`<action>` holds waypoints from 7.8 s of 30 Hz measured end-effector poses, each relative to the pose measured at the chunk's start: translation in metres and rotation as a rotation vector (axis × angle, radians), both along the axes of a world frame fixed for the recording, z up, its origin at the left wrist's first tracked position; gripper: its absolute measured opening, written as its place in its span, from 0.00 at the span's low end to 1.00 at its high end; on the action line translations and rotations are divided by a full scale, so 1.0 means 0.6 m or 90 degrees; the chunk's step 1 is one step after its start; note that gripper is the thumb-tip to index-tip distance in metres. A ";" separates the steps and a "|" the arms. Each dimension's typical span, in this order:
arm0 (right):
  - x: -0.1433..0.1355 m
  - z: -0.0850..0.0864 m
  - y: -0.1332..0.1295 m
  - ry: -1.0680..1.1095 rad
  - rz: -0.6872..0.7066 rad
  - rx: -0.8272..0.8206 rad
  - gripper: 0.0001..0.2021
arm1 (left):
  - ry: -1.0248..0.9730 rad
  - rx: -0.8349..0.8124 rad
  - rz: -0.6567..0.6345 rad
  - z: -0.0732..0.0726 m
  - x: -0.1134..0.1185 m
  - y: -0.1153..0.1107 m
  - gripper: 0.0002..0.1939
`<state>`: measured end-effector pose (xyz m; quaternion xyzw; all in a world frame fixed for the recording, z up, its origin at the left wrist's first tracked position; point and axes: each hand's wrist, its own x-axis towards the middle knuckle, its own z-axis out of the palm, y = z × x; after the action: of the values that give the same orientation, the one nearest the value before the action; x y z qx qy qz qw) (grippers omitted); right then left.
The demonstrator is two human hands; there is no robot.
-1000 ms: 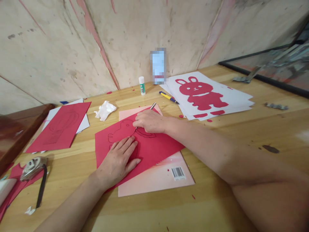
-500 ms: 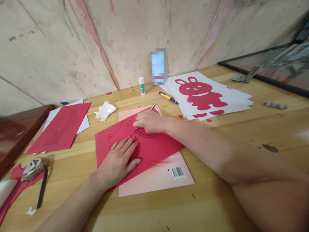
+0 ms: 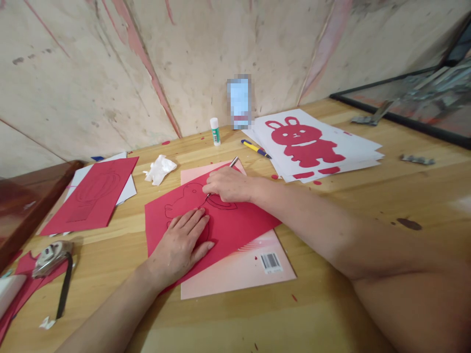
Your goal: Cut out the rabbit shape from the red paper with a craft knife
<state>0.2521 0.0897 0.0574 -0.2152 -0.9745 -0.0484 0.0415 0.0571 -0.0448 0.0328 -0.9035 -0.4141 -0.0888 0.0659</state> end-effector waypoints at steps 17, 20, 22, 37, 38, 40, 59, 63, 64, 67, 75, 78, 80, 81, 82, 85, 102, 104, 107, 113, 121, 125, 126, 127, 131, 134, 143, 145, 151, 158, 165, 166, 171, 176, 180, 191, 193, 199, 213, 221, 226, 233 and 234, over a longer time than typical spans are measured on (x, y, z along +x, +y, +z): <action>0.000 0.001 -0.001 0.004 -0.005 0.007 0.12 | 0.009 -0.001 -0.001 0.002 0.000 0.000 0.25; 0.001 0.002 -0.002 0.001 -0.005 0.009 0.11 | 0.001 -0.005 0.000 0.001 0.000 0.000 0.25; 0.001 0.003 -0.003 -0.002 -0.006 0.011 0.11 | -0.005 -0.004 0.003 0.001 0.000 0.000 0.24; -0.011 0.036 -0.043 0.009 -0.131 0.007 0.11 | -0.068 -0.061 0.032 0.003 -0.007 -0.001 0.25; -0.013 0.042 -0.048 0.024 -0.152 -0.001 0.12 | -0.075 -0.073 0.037 0.006 -0.009 -0.001 0.25; -0.020 0.052 -0.059 0.042 -0.192 -0.025 0.12 | -0.077 -0.102 0.037 0.015 -0.011 0.001 0.23; -0.051 0.030 -0.104 0.033 -0.353 -0.222 0.08 | -0.031 -0.115 -0.023 0.006 -0.056 0.012 0.26; -0.053 0.027 -0.108 0.038 -0.360 -0.243 0.08 | -0.022 -0.098 -0.034 0.001 -0.055 0.013 0.27; -0.054 0.026 -0.108 0.037 -0.363 -0.248 0.08 | -0.022 -0.096 -0.036 0.000 -0.055 0.013 0.27; -0.058 0.021 -0.108 0.036 -0.364 -0.246 0.08 | -0.023 -0.099 -0.038 -0.002 -0.056 0.015 0.28; -0.062 0.011 -0.105 0.037 -0.350 -0.238 0.08 | -0.027 -0.096 -0.050 0.000 -0.055 0.015 0.29; -0.062 0.012 -0.104 0.036 -0.362 -0.245 0.08 | -0.036 -0.088 -0.057 -0.001 -0.055 0.016 0.29; -0.062 0.012 -0.104 0.037 -0.368 -0.248 0.07 | -0.038 -0.086 -0.059 -0.002 -0.056 0.017 0.28; -0.062 0.011 -0.104 0.037 -0.369 -0.248 0.07 | -0.039 -0.086 -0.061 -0.003 -0.056 0.017 0.28; -0.061 0.011 -0.103 0.039 -0.369 -0.247 0.07 | -0.040 -0.087 -0.062 -0.003 -0.056 0.017 0.28; -0.059 0.009 -0.102 0.044 -0.361 -0.241 0.06 | -0.045 -0.088 -0.064 -0.005 -0.057 0.018 0.28; -0.069 0.025 -0.110 0.000 -0.367 -0.231 0.08 | -0.045 -0.095 -0.058 -0.001 -0.056 0.018 0.29; -0.070 0.026 -0.111 -0.005 -0.369 -0.229 0.08 | -0.050 -0.097 -0.061 0.000 -0.056 0.018 0.28; -0.072 0.028 -0.112 -0.014 -0.368 -0.226 0.09 | -0.057 -0.098 -0.064 0.001 -0.054 0.018 0.28; -0.071 0.026 -0.112 -0.025 -0.351 -0.208 0.09 | -0.056 -0.102 -0.061 0.004 -0.052 0.017 0.27; -0.067 0.024 -0.112 -0.021 -0.345 -0.212 0.06 | -0.060 -0.102 -0.061 0.003 -0.053 0.017 0.27; -0.065 0.021 -0.110 -0.007 -0.340 -0.216 0.07 | -0.062 -0.103 -0.064 0.004 -0.052 0.017 0.26; -0.064 0.021 -0.110 -0.006 -0.340 -0.218 0.07 | -0.063 -0.104 -0.064 0.004 -0.052 0.017 0.26; -0.064 0.021 -0.110 -0.007 -0.342 -0.222 0.08 | -0.062 -0.106 -0.063 0.004 -0.052 0.018 0.26; -0.064 0.024 -0.110 -0.016 -0.347 -0.226 0.09 | -0.053 -0.112 -0.056 0.003 -0.052 0.018 0.27; -0.063 0.024 -0.113 -0.020 -0.348 -0.228 0.09 | -0.044 -0.109 -0.053 0.003 -0.051 0.018 0.27; -0.064 0.026 -0.119 -0.033 -0.355 -0.212 0.07 | -0.067 -0.104 -0.064 0.002 -0.051 0.017 0.26; -0.062 0.024 -0.119 -0.030 -0.350 -0.213 0.07 | -0.069 -0.101 -0.065 0.002 -0.052 0.018 0.26; -0.055 0.015 -0.122 0.022 -0.351 -0.203 0.08 | -0.048 -0.106 -0.055 0.004 -0.052 0.017 0.27; -0.057 0.009 -0.125 0.009 -0.346 -0.186 0.07 | -0.056 -0.108 -0.050 0.002 -0.053 0.016 0.27; -0.058 0.011 -0.123 0.007 -0.348 -0.186 0.09 | -0.057 -0.101 -0.055 0.000 -0.053 0.016 0.28; -0.058 0.011 -0.124 0.007 -0.348 -0.187 0.09 | -0.055 -0.102 -0.055 0.000 -0.053 0.016 0.28; -0.061 0.013 -0.125 -0.007 -0.354 -0.188 0.09 | -0.037 -0.106 -0.048 -0.001 -0.051 0.016 0.29; -0.063 0.016 -0.127 -0.019 -0.361 -0.180 0.09 | -0.040 -0.102 -0.057 0.003 -0.051 0.017 0.28; -0.065 0.019 -0.130 -0.031 -0.368 -0.185 0.10 | -0.042 -0.102 -0.060 0.006 -0.050 0.018 0.27; -0.066 0.020 -0.132 -0.026 -0.378 -0.196 0.11 | -0.044 -0.100 -0.058 0.005 -0.049 0.017 0.26; -0.065 0.018 -0.132 -0.020 -0.377 -0.203 0.10 | -0.047 -0.099 -0.059 0.005 -0.049 0.018 0.26; -0.062 0.016 -0.131 -0.010 -0.384 -0.217 0.09 | -0.041 -0.096 -0.056 0.005 -0.050 0.018 0.26; -0.056 0.018 -0.138 0.016 -0.386 -0.240 0.06 | -0.044 -0.083 -0.056 0.003 -0.049 0.016 0.26; -0.053 0.019 -0.143 0.006 -0.375 -0.236 0.06 | -0.033 -0.095 -0.049 0.001 -0.051 0.017 0.27; -0.055 0.020 -0.144 -0.005 -0.390 -0.247 0.08 | -0.037 -0.086 -0.054 0.003 -0.050 0.018 0.27; -0.058 0.024 -0.142 -0.005 -0.384 -0.265 0.09 | -0.023 -0.077 -0.059 0.003 -0.049 0.018 0.26; -0.059 0.026 -0.142 -0.007 -0.387 -0.265 0.10 | -0.024 -0.075 -0.061 0.003 -0.049 0.019 0.26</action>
<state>0.2167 0.0043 0.0733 -0.4983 -0.8553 0.1399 -0.0251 0.0276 -0.0335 0.0345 -0.9227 -0.3761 -0.0842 0.0008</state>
